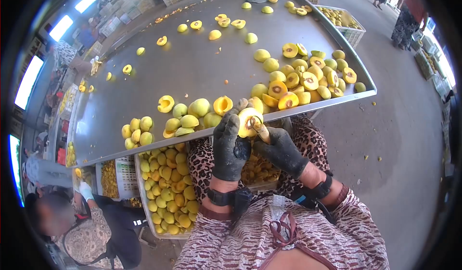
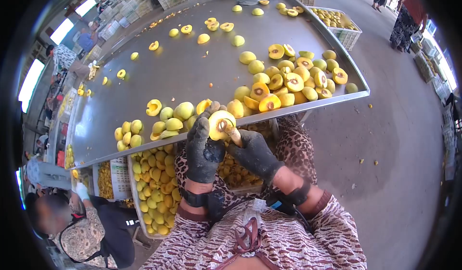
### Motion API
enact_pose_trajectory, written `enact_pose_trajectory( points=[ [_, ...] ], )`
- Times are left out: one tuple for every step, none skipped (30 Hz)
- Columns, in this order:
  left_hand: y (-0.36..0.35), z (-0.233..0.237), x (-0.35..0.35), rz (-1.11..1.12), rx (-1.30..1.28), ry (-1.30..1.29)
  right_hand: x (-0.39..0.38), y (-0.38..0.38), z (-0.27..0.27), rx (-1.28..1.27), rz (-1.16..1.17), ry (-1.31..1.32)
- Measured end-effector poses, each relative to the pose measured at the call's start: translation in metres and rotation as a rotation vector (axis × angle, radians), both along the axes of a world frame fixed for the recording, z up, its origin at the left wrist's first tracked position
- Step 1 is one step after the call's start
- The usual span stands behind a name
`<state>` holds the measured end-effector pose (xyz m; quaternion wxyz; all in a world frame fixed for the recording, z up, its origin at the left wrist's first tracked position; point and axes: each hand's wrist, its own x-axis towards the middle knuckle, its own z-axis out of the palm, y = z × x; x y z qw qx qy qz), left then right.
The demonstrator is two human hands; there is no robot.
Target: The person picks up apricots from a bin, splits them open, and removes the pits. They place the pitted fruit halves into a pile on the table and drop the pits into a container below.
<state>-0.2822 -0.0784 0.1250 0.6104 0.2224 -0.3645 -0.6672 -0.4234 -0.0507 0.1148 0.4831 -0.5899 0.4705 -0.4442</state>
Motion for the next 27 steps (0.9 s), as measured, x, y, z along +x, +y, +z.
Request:
enact_pose_trajectory(
  points=[
    [-0.001, 0.001, -0.001, 0.058, -0.028, -0.083, -0.001, 0.000, -0.001, 0.051, 0.019, 0.002],
    [-0.002, 0.001, -0.002, 0.059, -0.027, -0.089, -0.001, 0.000, -0.003, 0.102, 0.040, 0.001],
    [-0.003, 0.002, -0.002, 0.219, -0.225, -0.469, 0.001, 0.000, -0.006, 0.104, 0.040, -0.007],
    [-0.004, 0.002, -0.003, 0.377, -0.424, -0.849, 0.003, -0.001, -0.010, 0.095, 0.052, -0.061],
    [-0.005, 0.000, -0.005, 0.373, -0.424, -0.856, 0.004, -0.001, -0.013, 0.087, 0.062, -0.114],
    [-0.005, -0.004, -0.009, 0.332, -0.271, -0.616, 0.006, -0.002, -0.015, 0.091, 0.062, -0.120],
    [-0.006, -0.006, -0.012, 0.289, -0.121, -0.375, 0.007, -0.003, -0.015, 0.019, 0.021, -0.084],
    [-0.007, -0.006, -0.015, 0.285, -0.121, -0.379, 0.008, -0.005, -0.016, -0.052, -0.021, -0.047],
    [-0.006, -0.006, -0.016, 0.269, -0.109, -0.380, 0.007, -0.005, -0.019, -0.049, -0.024, -0.050],
    [-0.006, -0.006, -0.019, 0.253, -0.096, -0.380, 0.007, -0.006, -0.021, -0.058, -0.044, -0.033],
    [-0.006, -0.004, -0.021, 0.252, -0.095, -0.382, 0.007, -0.007, -0.022, -0.066, -0.062, -0.014],
    [-0.005, -0.002, -0.022, 0.167, -0.003, -0.188, 0.008, -0.006, -0.022, -0.063, -0.062, -0.016],
    [-0.005, -0.001, -0.023, 0.084, 0.088, 0.009, 0.010, -0.003, -0.018, -0.147, -0.127, 0.007],
    [-0.007, -0.003, -0.024, 0.089, 0.086, 0.013, 0.011, -0.005, -0.015, -0.236, -0.188, 0.031],
    [-0.008, -0.007, -0.024, 0.241, -0.055, -0.303, 0.011, -0.006, -0.013, -0.236, -0.184, 0.034],
    [-0.008, -0.009, -0.024, 0.388, -0.196, -0.621, 0.010, -0.007, -0.012, -0.197, -0.156, -0.001],
    [-0.008, -0.007, -0.025, 0.388, -0.193, -0.621, 0.011, -0.007, -0.013, -0.156, -0.130, -0.036],
    [-0.009, -0.003, -0.025, 0.378, -0.101, -0.481, 0.011, -0.007, -0.015, -0.153, -0.130, -0.036],
    [-0.009, -0.001, -0.025, 0.369, -0.009, -0.339, 0.012, -0.008, -0.019, -0.132, -0.108, -0.050],
    [-0.011, -0.004, -0.022, 0.371, -0.003, -0.337, 0.012, -0.007, -0.021, -0.111, -0.085, -0.061],
    [-0.013, -0.010, -0.019, 0.487, -0.221, -0.613, 0.012, -0.006, -0.021, -0.106, -0.081, -0.055],
    [-0.014, -0.014, -0.017, 0.597, -0.442, -0.889, 0.011, -0.005, -0.019, -0.079, -0.056, -0.033],
    [-0.012, -0.014, -0.018, 0.599, -0.435, -0.886, 0.011, -0.003, -0.019, -0.053, -0.034, -0.014],
    [-0.011, -0.014, -0.021, 0.550, -0.364, -0.781, 0.012, -0.001, -0.020, -0.051, -0.031, -0.011],
    [-0.012, -0.012, -0.021, 0.508, -0.298, -0.674, 0.014, 0.001, -0.022, -0.008, -0.024, -0.056],
    [-0.009, -0.020, -0.016, 0.521, -0.316, -0.662, 0.015, 0.000, -0.024, 0.017, -0.017, -0.096],
    [-0.007, -0.033, -0.010, 0.555, -0.375, -0.762, 0.014, -0.001, -0.039, 0.096, 0.009, -0.045]
  ],
)
